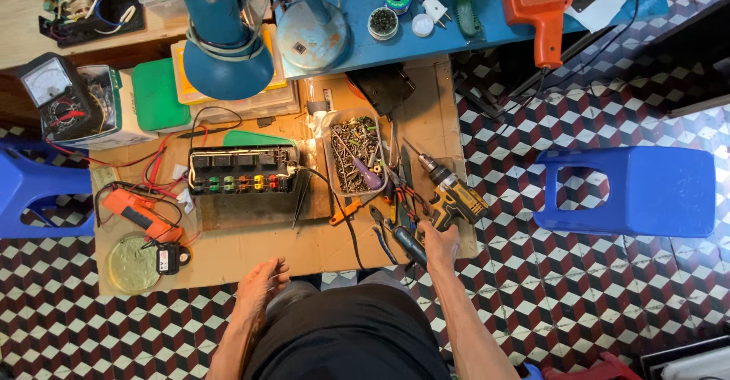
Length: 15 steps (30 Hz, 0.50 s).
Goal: The person works on an open electronic device on a cluttered workbench, using tweezers and pliers to adjust internal components and wires. They move a green container aside, handle a black casing, and repeatedly probe the device with tools while a multimeter sits nearby.
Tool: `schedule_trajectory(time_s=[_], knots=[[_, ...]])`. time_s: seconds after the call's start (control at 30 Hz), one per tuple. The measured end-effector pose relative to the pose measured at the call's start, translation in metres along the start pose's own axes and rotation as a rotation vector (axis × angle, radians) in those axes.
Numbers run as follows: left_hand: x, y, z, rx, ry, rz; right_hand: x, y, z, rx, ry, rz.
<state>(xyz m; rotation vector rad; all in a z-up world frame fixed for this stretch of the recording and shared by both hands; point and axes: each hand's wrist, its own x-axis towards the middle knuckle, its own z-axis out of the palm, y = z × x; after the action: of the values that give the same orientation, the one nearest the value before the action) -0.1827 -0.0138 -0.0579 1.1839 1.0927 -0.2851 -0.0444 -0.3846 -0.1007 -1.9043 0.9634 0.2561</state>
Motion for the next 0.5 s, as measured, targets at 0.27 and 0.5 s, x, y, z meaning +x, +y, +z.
schedule_trajectory(time_s=[0.27, 0.5], knots=[[0.015, -0.012, -0.015, -0.082, -0.011, 0.009, 0.043, -0.009, 0.007, -0.341, -0.177, -0.09], [0.005, -0.005, -0.022, -0.113, 0.03, 0.019, 0.027, -0.054, -0.028, -0.669, -0.153, -0.369]])
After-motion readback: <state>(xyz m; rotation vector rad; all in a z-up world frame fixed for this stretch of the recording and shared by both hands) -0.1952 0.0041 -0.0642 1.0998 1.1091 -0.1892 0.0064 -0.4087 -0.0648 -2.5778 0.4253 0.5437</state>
